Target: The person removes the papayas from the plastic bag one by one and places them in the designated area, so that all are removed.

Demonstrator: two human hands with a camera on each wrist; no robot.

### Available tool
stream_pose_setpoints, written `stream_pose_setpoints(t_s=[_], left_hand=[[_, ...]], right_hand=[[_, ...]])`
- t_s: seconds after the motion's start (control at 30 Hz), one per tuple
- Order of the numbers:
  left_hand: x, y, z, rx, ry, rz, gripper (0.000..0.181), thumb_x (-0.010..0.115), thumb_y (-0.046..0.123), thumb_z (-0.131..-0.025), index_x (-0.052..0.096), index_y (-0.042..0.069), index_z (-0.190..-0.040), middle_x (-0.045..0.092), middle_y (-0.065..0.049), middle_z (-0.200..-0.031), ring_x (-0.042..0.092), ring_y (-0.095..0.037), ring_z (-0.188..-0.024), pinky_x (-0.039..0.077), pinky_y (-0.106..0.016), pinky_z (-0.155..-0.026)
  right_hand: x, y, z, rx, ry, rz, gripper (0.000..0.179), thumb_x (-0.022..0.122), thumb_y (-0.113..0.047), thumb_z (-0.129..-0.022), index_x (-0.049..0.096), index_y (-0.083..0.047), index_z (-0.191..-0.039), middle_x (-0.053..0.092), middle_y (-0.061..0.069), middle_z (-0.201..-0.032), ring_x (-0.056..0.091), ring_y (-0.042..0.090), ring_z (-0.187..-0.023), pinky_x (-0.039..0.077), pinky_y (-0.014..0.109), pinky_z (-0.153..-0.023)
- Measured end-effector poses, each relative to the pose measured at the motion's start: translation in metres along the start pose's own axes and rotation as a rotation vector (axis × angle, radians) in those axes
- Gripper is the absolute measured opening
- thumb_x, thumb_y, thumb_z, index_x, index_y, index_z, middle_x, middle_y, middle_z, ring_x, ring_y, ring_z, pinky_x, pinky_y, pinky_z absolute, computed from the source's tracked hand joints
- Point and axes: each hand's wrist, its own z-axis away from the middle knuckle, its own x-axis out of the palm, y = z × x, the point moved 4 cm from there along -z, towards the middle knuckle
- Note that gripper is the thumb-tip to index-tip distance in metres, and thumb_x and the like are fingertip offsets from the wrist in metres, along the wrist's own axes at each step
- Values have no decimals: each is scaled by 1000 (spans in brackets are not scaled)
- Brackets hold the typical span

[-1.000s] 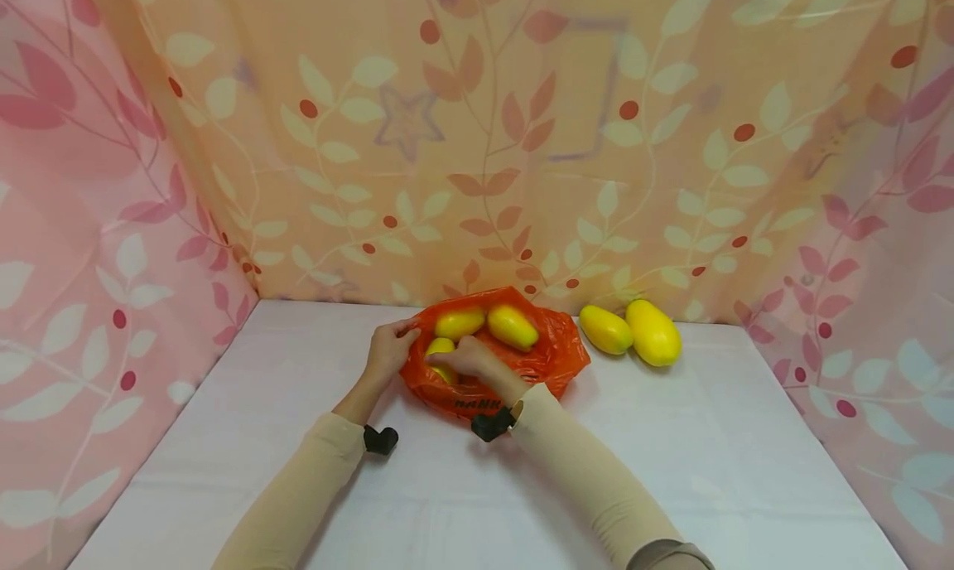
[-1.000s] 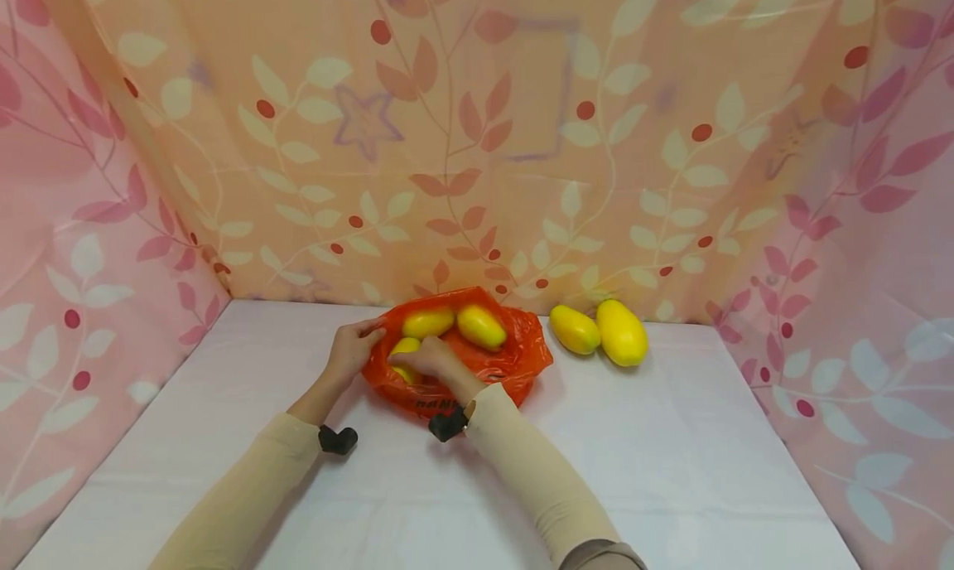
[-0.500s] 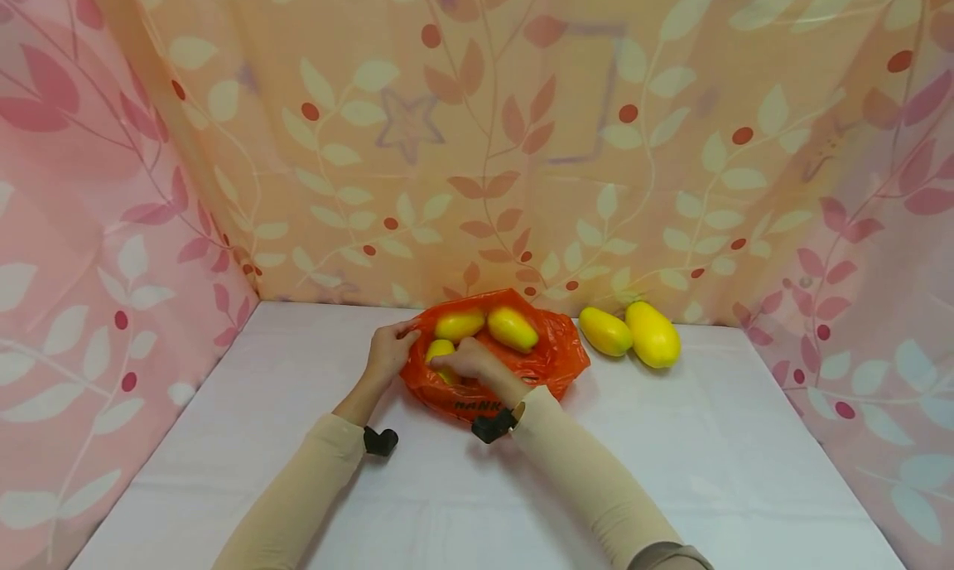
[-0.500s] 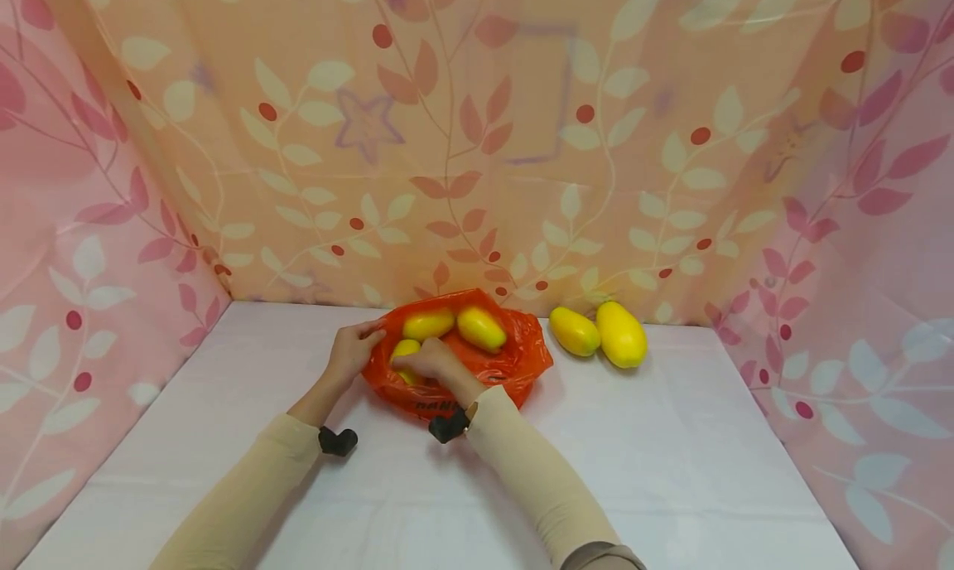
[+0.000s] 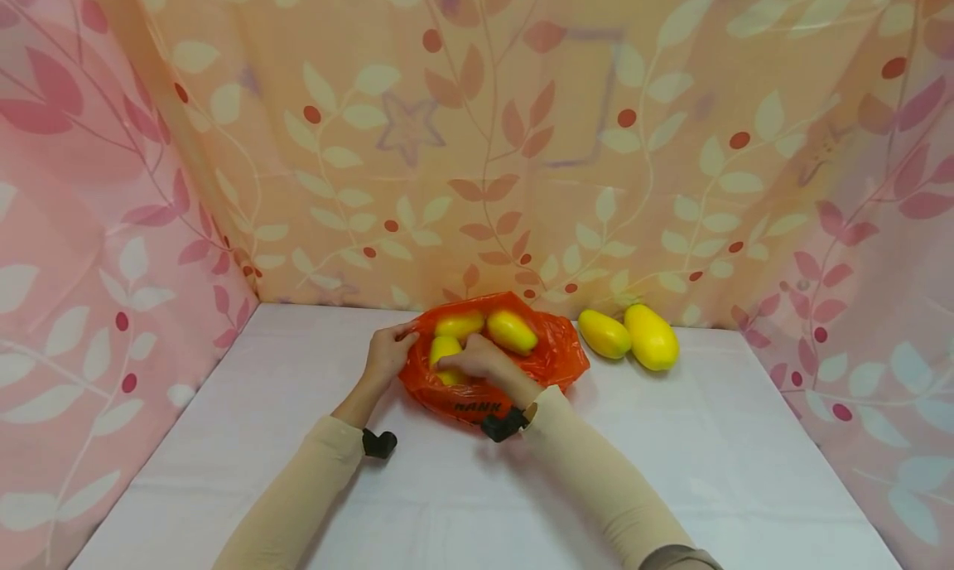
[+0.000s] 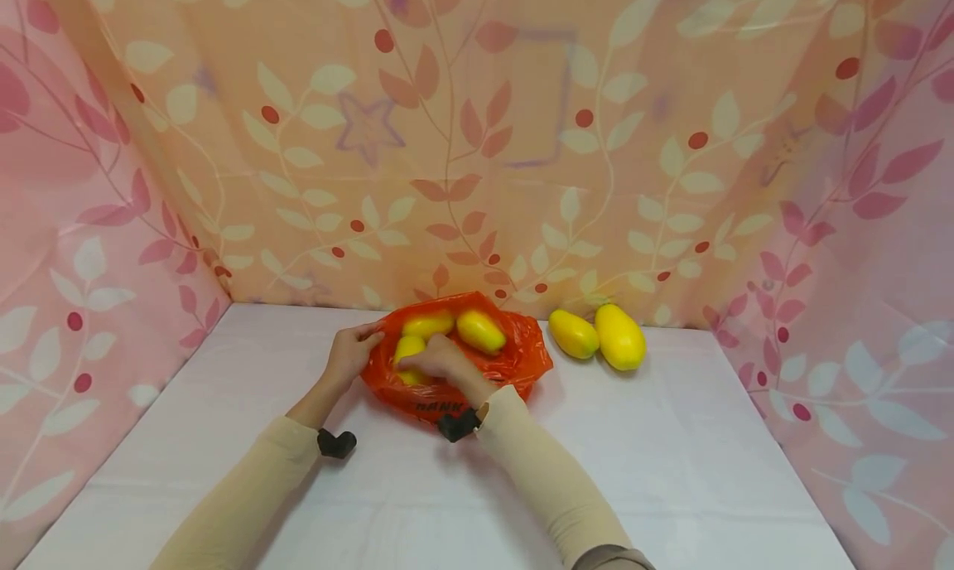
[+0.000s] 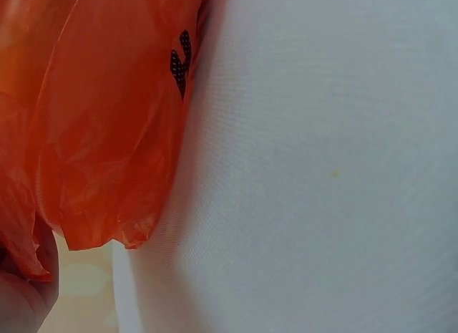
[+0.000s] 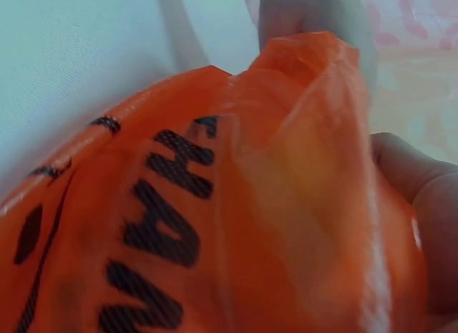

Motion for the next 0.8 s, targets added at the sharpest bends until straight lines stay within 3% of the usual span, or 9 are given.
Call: stream_pose_setpoints(t_s=[0.13, 0.4, 0.8], left_hand=[[-1, 0, 1, 11, 0, 4, 34, 58, 15, -97, 63, 2, -129, 63, -19, -130, 57, -31, -122, 49, -44, -102], [-2, 2, 1, 19, 6, 8, 35, 58, 13, -97, 62, 1, -129, 62, -19, -131, 55, -32, -126, 47, -45, -105], [-1, 0, 4, 6, 26, -4, 34, 60, 13, -96, 64, 4, -128, 64, -17, -130, 57, -27, -118, 50, -37, -94]], right_hand=[[-6, -1, 5, -13, 7, 8, 65, 80, -44, -77, 53, -3, -119, 58, 8, -102, 56, 26, -92, 51, 37, -84], [-16, 0, 8, -43, 6, -6, 74, 79, -43, -77, 49, -2, -131, 59, 10, -108, 56, 26, -95, 53, 37, -85], [-25, 1, 14, -71, -9, -23, 79, 79, -40, -79, 44, -4, -139, 57, 11, -117, 56, 25, -98, 54, 35, -82]])
